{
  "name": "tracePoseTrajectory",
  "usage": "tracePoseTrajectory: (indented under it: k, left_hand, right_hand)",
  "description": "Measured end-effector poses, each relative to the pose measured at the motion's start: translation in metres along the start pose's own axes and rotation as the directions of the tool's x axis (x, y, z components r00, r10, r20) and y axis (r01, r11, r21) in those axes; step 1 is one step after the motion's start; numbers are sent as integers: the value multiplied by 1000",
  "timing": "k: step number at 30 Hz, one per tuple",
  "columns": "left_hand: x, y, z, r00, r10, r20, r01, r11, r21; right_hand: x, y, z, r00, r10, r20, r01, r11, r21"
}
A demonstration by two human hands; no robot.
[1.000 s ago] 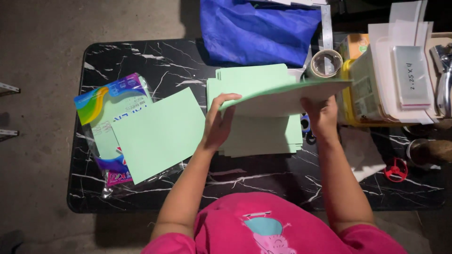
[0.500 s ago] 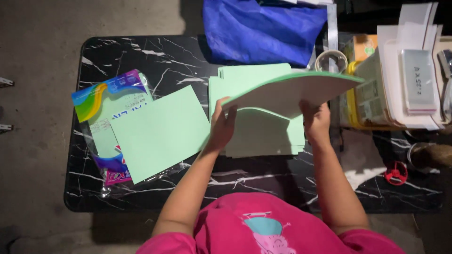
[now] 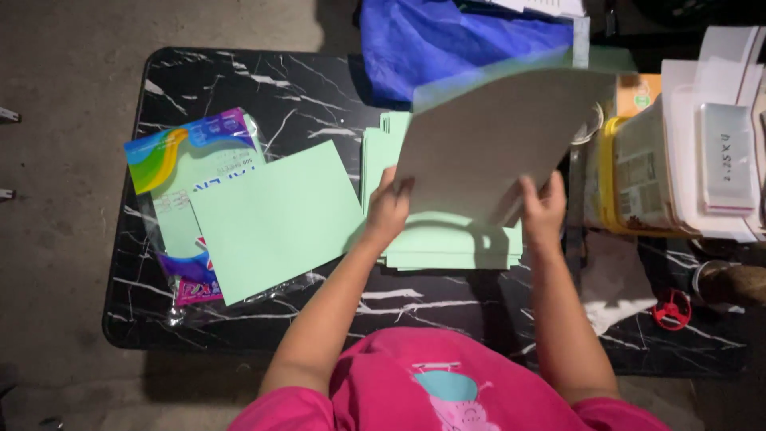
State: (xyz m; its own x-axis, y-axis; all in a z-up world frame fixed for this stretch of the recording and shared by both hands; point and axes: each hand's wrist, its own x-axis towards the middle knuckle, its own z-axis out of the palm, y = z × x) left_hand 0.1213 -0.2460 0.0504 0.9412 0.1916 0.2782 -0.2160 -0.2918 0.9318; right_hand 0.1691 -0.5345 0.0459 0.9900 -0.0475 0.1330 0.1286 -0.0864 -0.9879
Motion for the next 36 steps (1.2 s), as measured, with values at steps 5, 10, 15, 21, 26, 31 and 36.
tracePoseTrajectory:
  k: [5,10,15,21,26,31,36]
  left_hand:
    - [0,-4,-1,959,-284,-1,283,953,111]
    - [-32,-68,13,926,-379,2,368,901,228]
    - [-39,-83,17,955,-296,-28,287,892,348]
    - [-26,-41,12,935,-350,52,245,747,618]
    - [-6,-41,34,986,-96,133,-64,527,847]
    - [-6,-50,55,972,-32,232,-180,535,826]
    - [-10,-45,52,965,-34,261,-217,461,861]
  right_hand:
    - [-2,-6,5,999,38,18,-39,998,53]
    - [-23,31,10,973,226,42,-199,919,-342]
    - [-27,48,7,980,197,0,-173,863,-475]
    - [-32,52,5,998,61,-5,-45,681,-731]
    - [-21,39,44,938,-290,189,293,376,-879]
    - [-17,27,88,921,12,390,363,342,-867]
    - [-22,43,86,930,38,367,334,335,-881]
